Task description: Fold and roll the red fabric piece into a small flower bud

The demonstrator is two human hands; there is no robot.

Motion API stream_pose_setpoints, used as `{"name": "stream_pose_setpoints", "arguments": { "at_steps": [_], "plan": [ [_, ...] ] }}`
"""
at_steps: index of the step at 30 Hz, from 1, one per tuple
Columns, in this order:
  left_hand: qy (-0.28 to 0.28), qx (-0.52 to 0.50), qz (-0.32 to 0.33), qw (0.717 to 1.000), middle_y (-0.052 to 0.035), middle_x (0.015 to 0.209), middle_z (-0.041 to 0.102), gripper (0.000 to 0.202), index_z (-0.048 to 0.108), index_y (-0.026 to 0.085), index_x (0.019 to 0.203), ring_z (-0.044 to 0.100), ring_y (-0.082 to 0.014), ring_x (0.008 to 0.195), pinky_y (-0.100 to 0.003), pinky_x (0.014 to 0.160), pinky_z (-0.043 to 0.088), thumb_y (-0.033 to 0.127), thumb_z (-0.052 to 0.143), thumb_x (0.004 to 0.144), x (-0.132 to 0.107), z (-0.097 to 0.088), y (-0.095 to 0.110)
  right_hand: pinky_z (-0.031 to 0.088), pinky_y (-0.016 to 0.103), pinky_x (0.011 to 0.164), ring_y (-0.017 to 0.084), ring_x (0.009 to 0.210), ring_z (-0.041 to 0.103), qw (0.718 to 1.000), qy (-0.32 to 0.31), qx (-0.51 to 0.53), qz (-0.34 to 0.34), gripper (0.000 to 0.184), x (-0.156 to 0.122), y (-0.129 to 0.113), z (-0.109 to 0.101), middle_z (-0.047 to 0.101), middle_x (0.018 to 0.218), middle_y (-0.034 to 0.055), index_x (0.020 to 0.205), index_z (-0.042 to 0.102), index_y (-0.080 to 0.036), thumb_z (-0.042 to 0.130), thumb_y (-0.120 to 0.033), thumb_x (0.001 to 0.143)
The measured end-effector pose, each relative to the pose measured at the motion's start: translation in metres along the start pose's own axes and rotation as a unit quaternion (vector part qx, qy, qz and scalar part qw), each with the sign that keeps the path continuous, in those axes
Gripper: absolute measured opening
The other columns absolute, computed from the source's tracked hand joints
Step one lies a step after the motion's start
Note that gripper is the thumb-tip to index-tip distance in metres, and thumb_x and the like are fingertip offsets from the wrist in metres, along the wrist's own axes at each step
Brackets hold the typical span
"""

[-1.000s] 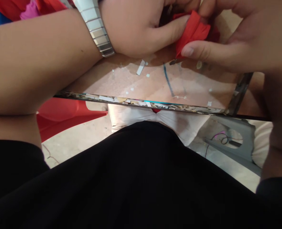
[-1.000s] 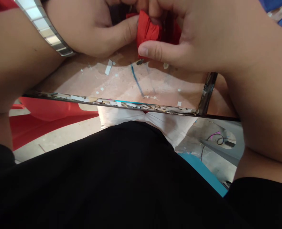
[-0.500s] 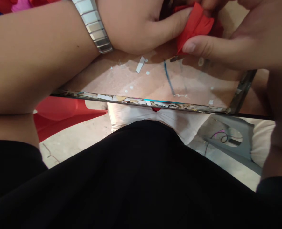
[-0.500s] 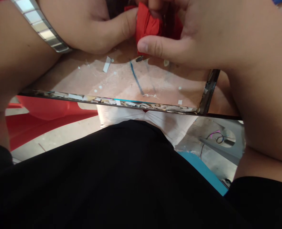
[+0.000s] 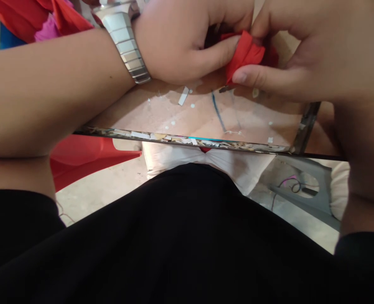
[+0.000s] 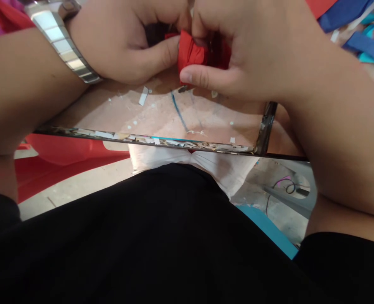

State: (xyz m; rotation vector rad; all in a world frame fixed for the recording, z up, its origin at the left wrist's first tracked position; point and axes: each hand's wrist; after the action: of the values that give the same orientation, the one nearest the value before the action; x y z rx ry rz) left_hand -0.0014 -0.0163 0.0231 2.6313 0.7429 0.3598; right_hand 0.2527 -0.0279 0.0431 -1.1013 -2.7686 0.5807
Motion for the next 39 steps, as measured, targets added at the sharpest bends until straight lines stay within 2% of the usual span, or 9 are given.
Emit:
{"name": "stream_pose_setpoints", "arguments": {
  "at_steps": [4, 8, 12, 17, 21, 26, 33, 35, 39],
  "plan": [
    [0.017, 0.029, 0.037, 0.999, -0.005, 0.098, 0.059, 0.051, 0.071, 0.005, 0.115, 0.069, -0.0206, 0.115, -0.04, 0.105, 0.05, 0.044, 0.04, 0.108, 0.003, 0.003, -0.006, 0.045, 0.042, 0.103, 0.023, 0.109, 0.063, 0.999, 0.01, -0.047, -0.018, 0.062, 0.002, 0.003, 0.001, 0.065, 0.111, 0.0023, 0.105, 0.064, -0.021, 0.041, -0.078, 0.099],
    [0.026, 0.056, 0.041, 0.997, -0.0074, 0.095, 0.06, 0.066, 0.07, 0.001, 0.11, 0.069, -0.0172, 0.105, -0.036, 0.099, 0.051, 0.054, 0.031, 0.111, 0.005, 0.003, -0.005, 0.045, 0.043, 0.105, 0.023, 0.109, 0.063, 0.998, 0.015, -0.044, -0.05, 0.063, 0.002, 0.004, 0.002, 0.064, 0.11, 0.0031, 0.101, 0.061, -0.019, 0.044, -0.079, 0.1],
    [0.031, 0.058, 0.048, 0.997, -0.0075, 0.094, 0.061, 0.073, 0.071, 0.0, 0.109, 0.071, -0.0176, 0.101, -0.037, 0.095, 0.052, 0.058, 0.028, 0.112, 0.006, 0.002, -0.001, 0.048, 0.042, 0.097, 0.023, 0.103, 0.065, 0.998, 0.021, -0.053, -0.03, 0.065, 0.002, 0.001, 0.002, 0.066, 0.104, 0.003, 0.102, 0.065, -0.02, 0.041, -0.081, 0.1],
    [0.045, 0.055, 0.067, 0.995, -0.006, 0.088, 0.055, 0.07, 0.069, 0.002, 0.104, 0.07, -0.0174, 0.099, -0.037, 0.095, 0.054, 0.058, 0.027, 0.113, 0.006, 0.003, -0.004, 0.048, 0.041, 0.095, 0.022, 0.101, 0.065, 0.997, 0.016, -0.066, -0.027, 0.072, 0.002, 0.0, 0.001, 0.066, 0.105, 0.0029, 0.102, 0.062, -0.021, 0.034, -0.087, 0.098],
    [0.045, 0.052, 0.066, 0.995, -0.0056, 0.088, 0.055, 0.066, 0.068, 0.005, 0.104, 0.068, -0.015, 0.098, -0.037, 0.096, 0.053, 0.058, 0.028, 0.113, 0.006, 0.004, -0.006, 0.042, 0.04, 0.091, 0.02, 0.097, 0.061, 0.997, 0.016, -0.066, -0.029, 0.07, 0.002, 0.0, 0.001, 0.065, 0.105, 0.0022, 0.102, 0.059, -0.021, 0.034, -0.086, 0.099],
    [0.047, 0.05, 0.069, 0.995, -0.0063, 0.088, 0.056, 0.071, 0.068, 0.005, 0.103, 0.07, -0.0171, 0.099, -0.038, 0.097, 0.053, 0.062, 0.026, 0.111, 0.006, 0.005, -0.007, 0.038, 0.04, 0.087, 0.02, 0.096, 0.061, 0.997, 0.018, -0.066, -0.026, 0.069, 0.002, -0.001, 0.001, 0.064, 0.103, 0.0017, 0.102, 0.06, -0.021, 0.035, -0.085, 0.098],
    [0.058, 0.031, 0.071, 0.995, -0.0079, 0.086, 0.057, 0.065, 0.071, 0.002, 0.103, 0.07, -0.0182, 0.097, -0.039, 0.098, 0.055, 0.055, 0.034, 0.111, 0.006, 0.005, -0.007, 0.048, 0.042, 0.095, 0.025, 0.106, 0.069, 0.997, 0.016, -0.067, -0.025, 0.076, 0.002, -0.001, 0.001, 0.069, 0.107, 0.0047, 0.106, 0.066, -0.018, 0.033, -0.086, 0.099],
    [0.043, 0.037, 0.076, 0.995, -0.0072, 0.089, 0.058, 0.072, 0.072, 0.0, 0.107, 0.07, -0.019, 0.1, -0.042, 0.098, 0.055, 0.058, 0.029, 0.11, 0.007, 0.004, -0.009, 0.049, 0.04, 0.098, 0.023, 0.109, 0.069, 0.997, 0.012, -0.076, -0.017, 0.081, 0.001, -0.001, 0.001, 0.071, 0.111, 0.004, 0.11, 0.07, -0.017, 0.032, -0.087, 0.099],
    [-0.009, 0.033, 0.076, 0.997, -0.0078, 0.098, 0.061, 0.09, 0.072, -0.004, 0.114, 0.072, -0.024, 0.11, -0.051, 0.1, 0.054, 0.067, 0.017, 0.101, 0.01, 0.0, -0.015, 0.041, 0.033, 0.103, 0.014, 0.112, 0.062, 0.995, -0.014, -0.093, 0.014, 0.085, 0.001, -0.003, 0.0, 0.07, 0.121, -0.003, 0.119, 0.071, -0.015, 0.03, -0.086, 0.095]
  ]
}}
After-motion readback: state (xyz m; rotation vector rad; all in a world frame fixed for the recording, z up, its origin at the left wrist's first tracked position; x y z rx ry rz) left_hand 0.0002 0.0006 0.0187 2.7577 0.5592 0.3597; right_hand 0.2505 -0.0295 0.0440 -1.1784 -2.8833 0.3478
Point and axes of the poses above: each hand's wrist, its own x-axis towards the middle knuckle, its own z-axis out of the palm, y = z × x
